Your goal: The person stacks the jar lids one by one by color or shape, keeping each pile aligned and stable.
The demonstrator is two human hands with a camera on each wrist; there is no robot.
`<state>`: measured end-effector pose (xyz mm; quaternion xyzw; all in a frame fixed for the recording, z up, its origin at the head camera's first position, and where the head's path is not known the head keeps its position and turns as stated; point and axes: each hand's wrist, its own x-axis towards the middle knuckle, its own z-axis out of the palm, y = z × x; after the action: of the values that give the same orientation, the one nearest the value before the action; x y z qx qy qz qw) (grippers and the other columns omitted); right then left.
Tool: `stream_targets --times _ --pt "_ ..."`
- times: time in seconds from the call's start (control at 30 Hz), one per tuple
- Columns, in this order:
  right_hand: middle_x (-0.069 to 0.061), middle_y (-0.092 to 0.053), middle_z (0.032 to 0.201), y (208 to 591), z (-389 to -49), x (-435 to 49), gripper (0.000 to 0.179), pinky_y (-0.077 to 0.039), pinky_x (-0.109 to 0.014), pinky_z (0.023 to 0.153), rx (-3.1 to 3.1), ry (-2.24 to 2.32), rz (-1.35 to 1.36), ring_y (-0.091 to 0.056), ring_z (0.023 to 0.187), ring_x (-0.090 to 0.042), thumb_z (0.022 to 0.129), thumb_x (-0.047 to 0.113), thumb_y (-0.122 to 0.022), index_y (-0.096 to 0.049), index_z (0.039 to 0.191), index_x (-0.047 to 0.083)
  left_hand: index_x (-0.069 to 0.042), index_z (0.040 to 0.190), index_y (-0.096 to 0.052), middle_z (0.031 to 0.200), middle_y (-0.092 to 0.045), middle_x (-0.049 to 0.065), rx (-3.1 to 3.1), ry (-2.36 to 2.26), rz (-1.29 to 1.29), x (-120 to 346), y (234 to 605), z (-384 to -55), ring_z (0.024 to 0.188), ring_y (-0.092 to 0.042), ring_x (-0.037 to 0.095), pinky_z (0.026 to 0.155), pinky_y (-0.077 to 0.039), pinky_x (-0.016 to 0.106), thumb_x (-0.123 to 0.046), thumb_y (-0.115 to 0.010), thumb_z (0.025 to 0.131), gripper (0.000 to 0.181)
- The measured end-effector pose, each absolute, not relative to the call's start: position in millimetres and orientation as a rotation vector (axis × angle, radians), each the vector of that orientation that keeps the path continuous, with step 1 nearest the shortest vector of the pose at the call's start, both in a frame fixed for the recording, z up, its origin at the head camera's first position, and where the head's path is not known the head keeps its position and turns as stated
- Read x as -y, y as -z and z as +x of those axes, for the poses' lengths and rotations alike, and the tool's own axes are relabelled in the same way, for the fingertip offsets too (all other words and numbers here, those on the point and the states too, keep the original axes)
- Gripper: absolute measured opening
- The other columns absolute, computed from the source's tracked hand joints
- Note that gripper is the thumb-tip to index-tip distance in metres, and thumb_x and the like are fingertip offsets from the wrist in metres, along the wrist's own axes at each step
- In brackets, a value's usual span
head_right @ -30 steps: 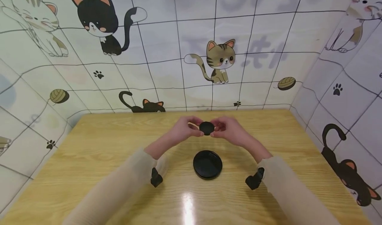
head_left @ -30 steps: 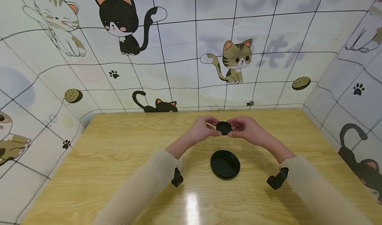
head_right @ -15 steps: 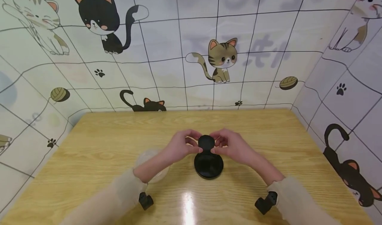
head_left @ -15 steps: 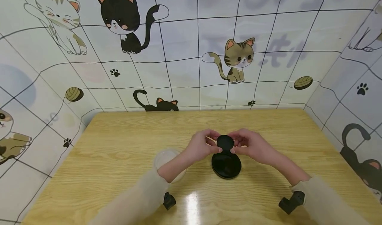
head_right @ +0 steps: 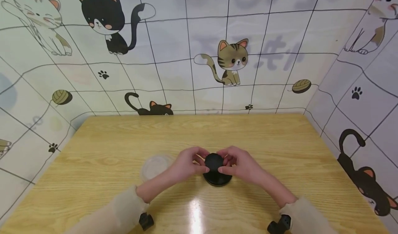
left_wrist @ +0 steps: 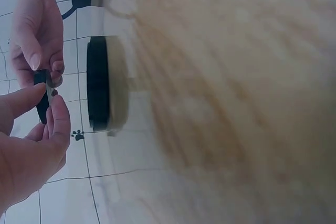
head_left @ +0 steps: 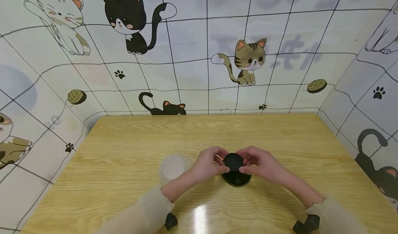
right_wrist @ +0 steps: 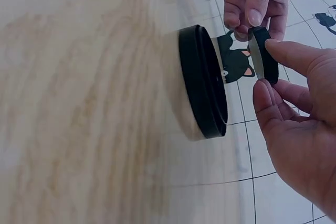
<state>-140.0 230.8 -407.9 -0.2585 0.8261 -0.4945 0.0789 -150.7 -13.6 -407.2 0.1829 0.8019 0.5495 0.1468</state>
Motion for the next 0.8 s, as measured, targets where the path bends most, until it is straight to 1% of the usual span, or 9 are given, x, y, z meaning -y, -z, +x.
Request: stream_targets --times 0.13,0.33,0.6,0.8 --pt "-0.009 -0.062 0.105 413 -138 -229 0.044 -0.053 -0.030 0.076 -2.458 1.461 -0.772 -0.059 0.089 -0.017 0.092 0.009 -0.078 -0.062 0.130 -0.006 -0.002 0.121 -0.067 0.104 -0.063 0.001 -2.311 -1.554 0.532 16 414 -148 0.084 -0.063 0.012 0.066 -0.053 0.023 0.002 -0.083 0.083 0.042" --pt "-0.005 -0.062 0.102 420 -137 -227 0.044 -0.053 -0.029 0.073 -2.497 1.378 -0.760 -0.059 0.087 -0.016 0.089 0.008 -0.081 -0.064 0.128 -0.004 -0.001 0.120 -0.066 0.104 -0.062 0.001 -2.327 -1.512 0.545 16 421 -147 0.078 -0.062 0.010 0.062 -0.051 0.023 0.004 -0.084 0.081 0.043" --pt "-0.004 -0.062 0.103 426 -137 -222 0.044 -0.054 -0.028 0.073 -2.500 1.331 -0.808 -0.059 0.085 -0.015 0.086 0.003 -0.083 -0.065 0.125 -0.005 0.003 0.119 -0.066 0.105 -0.063 0.005 -2.340 -1.457 0.584 15 426 -149 0.074 -0.061 0.008 0.063 -0.051 0.021 0.008 -0.083 0.079 0.044" --pt "-0.001 -0.061 0.100 430 -138 -221 0.044 -0.055 -0.027 0.074 -2.521 1.270 -0.781 -0.060 0.084 -0.014 0.085 0.003 -0.083 -0.067 0.125 -0.001 0.005 0.119 -0.065 0.105 -0.063 0.006 -2.334 -1.437 0.601 13 429 -150 0.072 -0.061 0.007 0.063 -0.051 0.020 0.010 -0.083 0.077 0.046"
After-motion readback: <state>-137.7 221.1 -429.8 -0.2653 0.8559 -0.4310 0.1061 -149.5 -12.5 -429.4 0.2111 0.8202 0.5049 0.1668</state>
